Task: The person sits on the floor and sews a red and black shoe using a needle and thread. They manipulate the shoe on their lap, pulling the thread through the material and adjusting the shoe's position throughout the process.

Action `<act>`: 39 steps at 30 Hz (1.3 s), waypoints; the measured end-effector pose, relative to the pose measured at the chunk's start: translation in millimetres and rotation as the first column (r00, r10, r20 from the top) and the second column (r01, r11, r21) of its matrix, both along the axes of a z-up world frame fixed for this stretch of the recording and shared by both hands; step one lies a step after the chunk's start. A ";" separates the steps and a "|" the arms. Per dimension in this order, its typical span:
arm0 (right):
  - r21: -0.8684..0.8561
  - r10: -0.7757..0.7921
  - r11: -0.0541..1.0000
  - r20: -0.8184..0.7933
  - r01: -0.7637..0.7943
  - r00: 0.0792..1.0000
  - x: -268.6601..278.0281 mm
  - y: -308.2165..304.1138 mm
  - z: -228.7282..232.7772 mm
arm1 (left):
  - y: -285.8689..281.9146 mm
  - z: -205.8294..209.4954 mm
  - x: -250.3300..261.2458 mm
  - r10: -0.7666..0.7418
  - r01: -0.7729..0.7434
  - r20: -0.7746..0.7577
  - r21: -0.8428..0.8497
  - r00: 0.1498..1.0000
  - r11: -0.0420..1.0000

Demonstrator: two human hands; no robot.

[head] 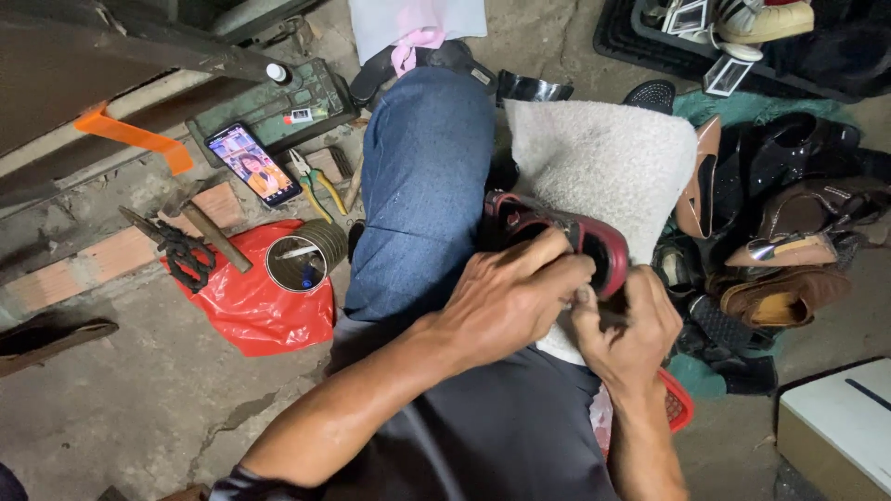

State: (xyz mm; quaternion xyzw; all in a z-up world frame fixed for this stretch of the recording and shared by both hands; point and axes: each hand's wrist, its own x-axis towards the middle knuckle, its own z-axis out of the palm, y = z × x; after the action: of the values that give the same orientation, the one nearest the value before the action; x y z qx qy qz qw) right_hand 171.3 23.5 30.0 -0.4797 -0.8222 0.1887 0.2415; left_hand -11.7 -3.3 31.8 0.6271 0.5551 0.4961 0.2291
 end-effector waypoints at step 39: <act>-0.396 -0.329 0.881 -0.124 0.258 0.936 -0.2 24.1 29.0 | 27.9 70.3 -2.8 -0.229 0.128 -0.394 -0.265 0.890 0.956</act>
State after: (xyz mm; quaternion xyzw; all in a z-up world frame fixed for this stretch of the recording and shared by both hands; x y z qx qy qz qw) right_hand 171.1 47.6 59.0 -0.6163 -0.6620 0.3472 0.2478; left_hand -14.5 24.6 102.1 0.7365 0.5850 0.2580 0.2208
